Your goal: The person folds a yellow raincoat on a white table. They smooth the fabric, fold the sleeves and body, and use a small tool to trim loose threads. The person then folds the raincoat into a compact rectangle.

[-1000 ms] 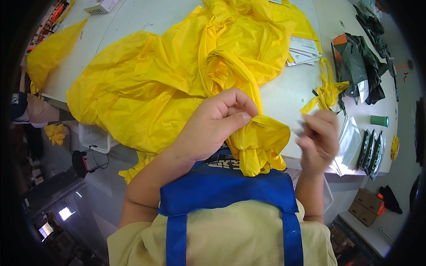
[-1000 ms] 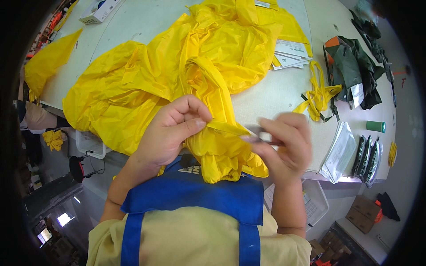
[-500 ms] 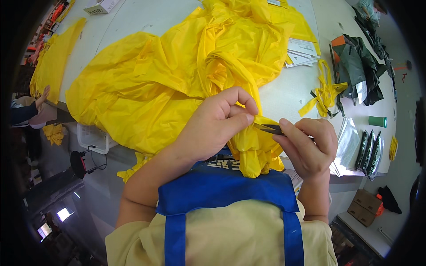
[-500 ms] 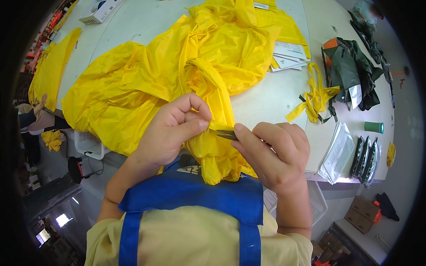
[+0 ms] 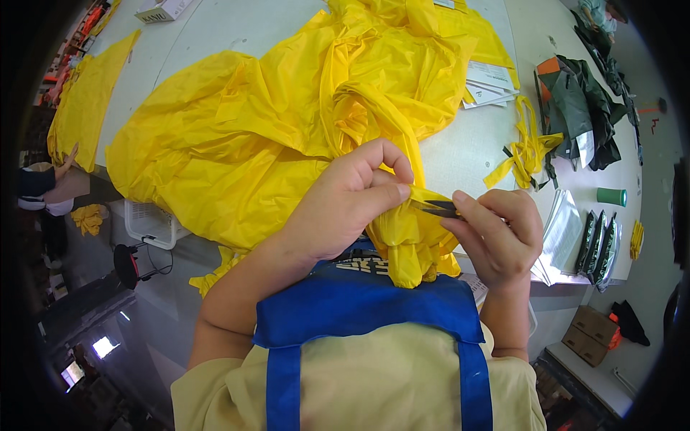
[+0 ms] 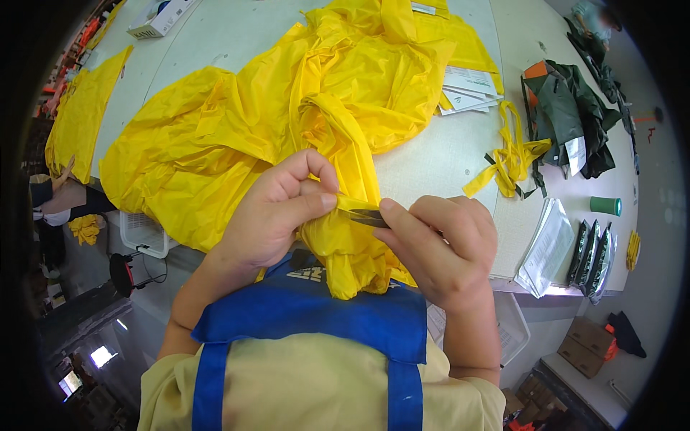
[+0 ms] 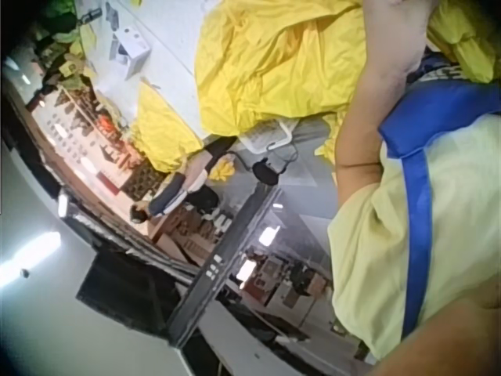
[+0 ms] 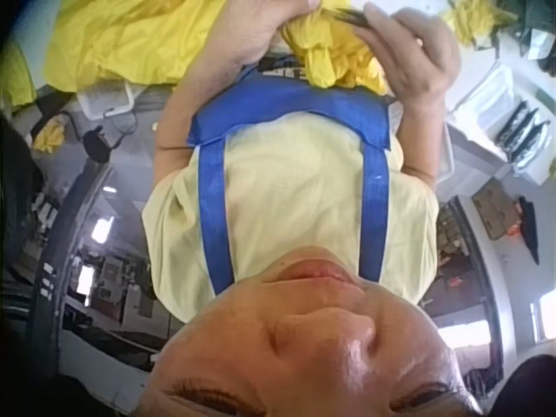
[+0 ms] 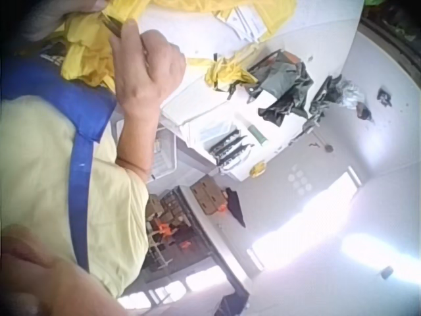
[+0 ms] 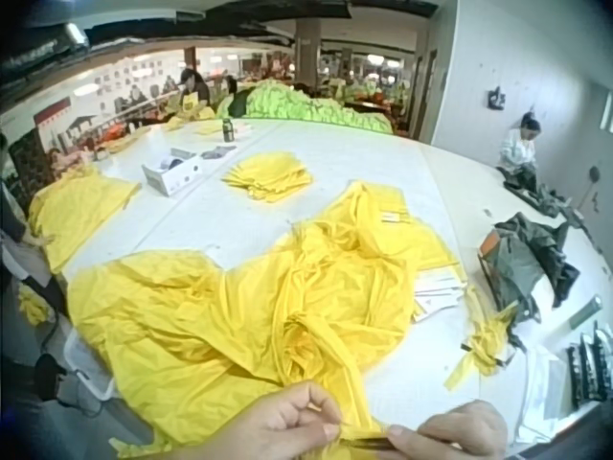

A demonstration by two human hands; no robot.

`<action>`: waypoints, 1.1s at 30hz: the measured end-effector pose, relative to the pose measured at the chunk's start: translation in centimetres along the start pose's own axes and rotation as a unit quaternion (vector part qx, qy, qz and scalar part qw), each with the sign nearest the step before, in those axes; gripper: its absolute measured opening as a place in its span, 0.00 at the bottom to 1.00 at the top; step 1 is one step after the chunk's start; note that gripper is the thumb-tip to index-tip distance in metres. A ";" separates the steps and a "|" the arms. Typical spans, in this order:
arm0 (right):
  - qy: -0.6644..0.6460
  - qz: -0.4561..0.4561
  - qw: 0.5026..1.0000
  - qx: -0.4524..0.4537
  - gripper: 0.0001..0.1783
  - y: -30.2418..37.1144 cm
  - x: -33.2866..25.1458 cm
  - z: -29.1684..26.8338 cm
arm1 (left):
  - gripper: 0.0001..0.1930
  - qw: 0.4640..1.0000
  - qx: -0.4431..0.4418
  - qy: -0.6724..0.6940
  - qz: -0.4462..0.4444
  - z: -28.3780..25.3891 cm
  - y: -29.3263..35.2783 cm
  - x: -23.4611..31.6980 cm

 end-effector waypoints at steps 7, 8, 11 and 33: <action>-0.016 0.013 1.000 -0.005 0.19 0.2 0.2 0.1 | 0.04 1.000 -0.008 -0.005 -0.009 0.2 -0.1 0.1; -0.015 0.011 1.000 -0.007 0.19 0.1 0.1 0.3 | 0.04 1.000 -0.015 -0.008 -0.011 0.3 -0.2 0.1; -0.006 0.003 1.000 -0.017 0.19 -0.1 0.0 0.5 | 0.04 1.000 -0.016 0.015 -0.016 0.2 -0.3 -0.1; -0.206 0.193 0.958 0.055 0.16 2.0 2.3 0.8 | 0.06 0.983 -0.037 -0.177 0.027 1.1 0.2 0.7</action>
Point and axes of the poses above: each hand's wrist, its own y-axis away from the middle knuckle, its own z-axis out of the palm, x = y × z, the point moved 4 cm from there along -y, towards the middle knuckle, and after that the axes turned 7 degrees about -z, right-handed, at the moved point
